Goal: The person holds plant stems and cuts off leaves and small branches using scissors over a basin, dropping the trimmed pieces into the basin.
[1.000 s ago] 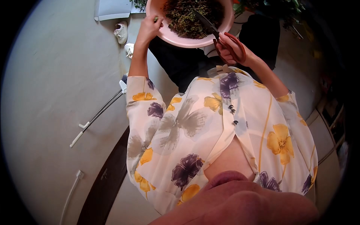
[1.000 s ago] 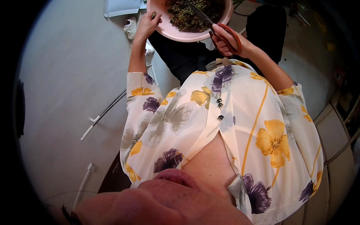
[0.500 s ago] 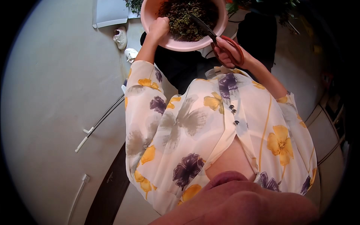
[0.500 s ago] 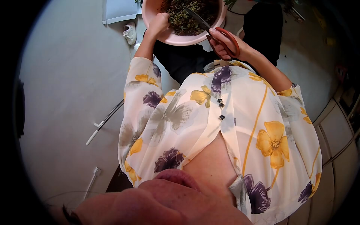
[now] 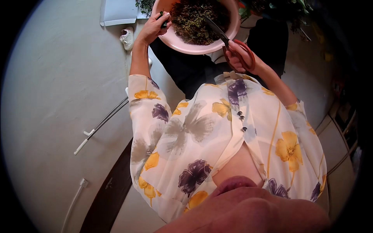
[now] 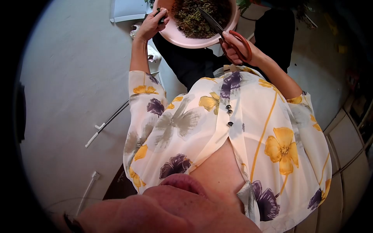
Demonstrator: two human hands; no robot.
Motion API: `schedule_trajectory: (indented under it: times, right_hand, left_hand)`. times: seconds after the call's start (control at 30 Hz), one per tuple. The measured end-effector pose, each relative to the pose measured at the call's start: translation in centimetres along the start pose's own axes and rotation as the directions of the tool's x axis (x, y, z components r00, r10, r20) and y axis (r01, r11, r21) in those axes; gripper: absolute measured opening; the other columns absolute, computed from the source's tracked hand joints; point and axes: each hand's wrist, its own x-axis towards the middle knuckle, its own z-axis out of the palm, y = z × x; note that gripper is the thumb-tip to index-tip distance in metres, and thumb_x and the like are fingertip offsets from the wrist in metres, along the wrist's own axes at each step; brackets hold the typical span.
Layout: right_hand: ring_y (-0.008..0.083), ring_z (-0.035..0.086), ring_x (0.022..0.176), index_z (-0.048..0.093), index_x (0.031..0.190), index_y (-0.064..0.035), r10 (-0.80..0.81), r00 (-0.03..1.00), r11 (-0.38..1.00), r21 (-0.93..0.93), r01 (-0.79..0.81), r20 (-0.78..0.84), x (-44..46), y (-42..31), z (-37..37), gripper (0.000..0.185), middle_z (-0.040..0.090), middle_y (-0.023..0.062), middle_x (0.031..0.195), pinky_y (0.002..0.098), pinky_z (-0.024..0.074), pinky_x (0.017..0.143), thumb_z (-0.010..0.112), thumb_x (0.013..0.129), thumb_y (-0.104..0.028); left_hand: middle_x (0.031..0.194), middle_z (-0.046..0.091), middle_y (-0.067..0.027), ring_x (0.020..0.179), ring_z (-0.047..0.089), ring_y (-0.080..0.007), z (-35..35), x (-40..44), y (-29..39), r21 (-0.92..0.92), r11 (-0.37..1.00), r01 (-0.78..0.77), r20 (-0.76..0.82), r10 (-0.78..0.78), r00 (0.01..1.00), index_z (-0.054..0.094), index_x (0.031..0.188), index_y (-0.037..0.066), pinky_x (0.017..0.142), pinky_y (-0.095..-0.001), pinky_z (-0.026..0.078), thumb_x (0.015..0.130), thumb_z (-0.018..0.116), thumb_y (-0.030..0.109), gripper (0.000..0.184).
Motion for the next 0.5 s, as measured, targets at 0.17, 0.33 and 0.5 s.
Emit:
schedule_trajectory:
  times: [0.17,0.33,0.5]
  right_hand:
    - [0.0049,0.03,0.044,0.053,0.084,-0.0107,0.024,0.999,0.999,-0.02,-0.024,-0.024,-0.1,0.2,-0.2,0.046,0.035,-0.0078,0.056,0.0215,0.024,0.039,0.049,0.1,-0.053]
    - [0.005,0.031,0.045,0.053,0.085,-0.0109,0.045,0.999,0.999,0.005,-0.045,-0.008,0.1,0.5,-0.6,0.045,0.035,-0.0079,0.057,0.0216,0.0244,0.04,0.049,0.1,-0.053]
    - [0.0051,0.031,0.042,0.051,0.08,-0.0105,0.003,0.999,1.0,0.015,-0.003,-0.054,0.0,0.4,0.2,0.048,0.033,-0.0075,0.055,0.0218,0.0262,0.038,0.053,0.098,-0.056]
  left_hand:
    - [0.074,0.063,-0.0039,0.054,0.051,-0.0094,-0.6,0.9,-1.8,0.181,0.983,0.01,-0.081,0.005,0.997,0.06,0.089,0.007,0.046,-0.0259,0.037,0.095,0.065,0.03,0.024]
    - [0.085,0.07,-0.0195,0.086,0.07,-0.0365,-0.1,4.9,-6.5,0.977,-0.011,-0.214,0.213,0.153,0.965,0.068,0.092,0.004,0.072,-0.047,0.056,0.085,0.054,0.01,0.017]
    - [0.087,0.073,-0.0093,0.083,0.073,-0.0286,4.3,4.3,-5.8,0.923,-0.322,-0.211,0.213,-0.028,0.977,0.073,0.092,0.011,0.069,-0.0401,0.058,0.085,0.055,0.012,0.019]
